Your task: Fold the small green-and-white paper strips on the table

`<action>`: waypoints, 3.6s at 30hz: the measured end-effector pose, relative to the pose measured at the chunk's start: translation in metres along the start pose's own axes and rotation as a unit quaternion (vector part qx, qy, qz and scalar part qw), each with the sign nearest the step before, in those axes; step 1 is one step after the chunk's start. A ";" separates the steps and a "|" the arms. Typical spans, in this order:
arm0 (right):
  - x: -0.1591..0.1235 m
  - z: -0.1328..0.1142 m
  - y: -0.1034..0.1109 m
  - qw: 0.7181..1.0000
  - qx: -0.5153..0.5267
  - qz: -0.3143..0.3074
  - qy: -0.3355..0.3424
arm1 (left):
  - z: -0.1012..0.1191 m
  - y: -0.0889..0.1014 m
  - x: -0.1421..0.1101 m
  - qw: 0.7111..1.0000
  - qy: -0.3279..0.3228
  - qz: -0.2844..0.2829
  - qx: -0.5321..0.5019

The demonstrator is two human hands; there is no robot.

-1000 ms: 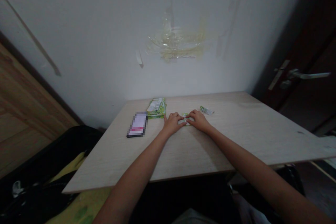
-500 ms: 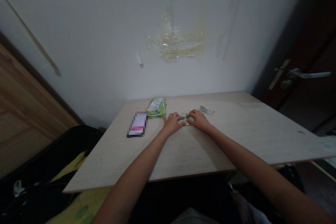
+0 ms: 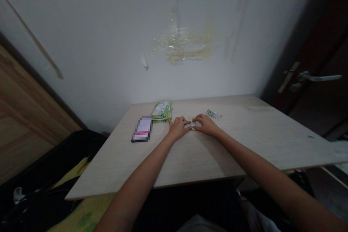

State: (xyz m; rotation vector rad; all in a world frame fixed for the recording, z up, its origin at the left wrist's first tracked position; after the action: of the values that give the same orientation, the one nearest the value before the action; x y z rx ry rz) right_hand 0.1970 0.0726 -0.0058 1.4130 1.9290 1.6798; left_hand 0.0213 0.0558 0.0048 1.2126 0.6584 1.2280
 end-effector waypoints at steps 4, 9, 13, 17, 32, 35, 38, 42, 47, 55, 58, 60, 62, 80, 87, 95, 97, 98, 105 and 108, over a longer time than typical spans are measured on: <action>-0.001 0.000 0.000 1.000 0.006 -0.006 -0.003 | -0.001 -0.001 0.001 1.000 -0.001 -0.001 -0.001; -0.003 0.000 0.001 1.000 0.020 -0.009 -0.005 | -0.001 0.000 0.001 1.000 0.004 -0.004 -0.003; -0.004 -0.001 0.002 0.999 0.029 -0.014 -0.006 | -0.001 -0.001 0.001 1.000 0.004 -0.008 -0.009; -0.006 -0.002 0.004 0.999 0.045 -0.010 -0.001 | -0.002 -0.001 0.000 1.000 0.010 -0.013 -0.006; -0.002 0.001 0.003 0.999 0.039 0.022 -0.007 | -0.002 -0.001 0.000 1.000 0.006 -0.003 -0.016; -0.001 -0.001 0.002 0.999 0.011 0.026 -0.017 | -0.003 -0.003 0.000 1.000 0.004 0.001 -0.018; 0.000 -0.003 0.002 0.999 0.000 0.025 -0.028 | -0.003 -0.003 0.000 1.000 0.002 0.000 -0.019; 0.000 -0.005 0.003 0.999 0.016 0.019 -0.021 | -0.003 -0.002 0.000 1.000 0.008 -0.008 -0.014; -0.002 -0.004 0.004 1.000 0.022 0.017 -0.010 | -0.002 -0.001 0.000 1.000 0.006 -0.010 -0.019; -0.005 -0.003 0.002 1.000 0.022 0.010 0.010 | -0.002 -0.001 -0.001 1.000 0.003 -0.005 -0.022; -0.006 -0.003 0.003 0.999 0.033 0.013 0.014 | -0.002 -0.001 -0.001 1.000 -0.002 0.001 -0.027; -0.007 -0.003 0.004 0.999 0.047 0.017 0.018 | -0.002 -0.001 -0.001 1.000 -0.003 0.001 -0.025; -0.006 -0.001 0.005 0.997 0.069 0.025 0.024 | -0.001 -0.001 -0.002 1.000 -0.002 -0.002 -0.020; -0.003 0.007 0.006 0.996 0.075 0.042 -0.002 | -0.001 0.002 -0.003 0.999 -0.018 -0.015 -0.038; 0.003 0.017 0.000 0.999 0.025 0.043 -0.008 | 0.000 0.003 -0.001 0.999 -0.030 -0.015 -0.028; 0.011 0.027 -0.005 0.998 -0.001 0.048 -0.039 | -0.002 0.001 0.000 0.999 -0.042 -0.007 -0.028; 0.013 0.028 -0.005 0.997 -0.004 0.052 -0.050 | -0.002 0.001 0.000 0.999 -0.043 -0.005 -0.031; 0.014 0.028 -0.005 0.997 -0.006 0.053 -0.056 | -0.002 0.001 0.000 0.999 -0.043 -0.006 -0.033; 0.020 0.022 -0.003 0.996 -0.037 0.034 -0.079 | -0.003 -0.001 0.002 0.999 -0.033 -0.007 -0.042; 0.019 0.018 -0.002 0.995 -0.051 0.031 -0.084 | -0.004 -0.002 0.002 0.998 -0.036 -0.003 -0.053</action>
State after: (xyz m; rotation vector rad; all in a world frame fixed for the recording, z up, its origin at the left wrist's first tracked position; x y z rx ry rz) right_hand 0.1992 0.0990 -0.0057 1.5376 1.7021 1.6031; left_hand 0.0189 0.0589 0.0022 1.1610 0.5373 1.1941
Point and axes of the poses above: each hand's wrist, its own x-axis towards the middle knuckle, its own y-axis out of the back of the hand, z = x × y, the point moved 5 cm from there along x, towards the middle knuckle, and after that the axes turned 6 degrees about y, right-handed, at the moved point
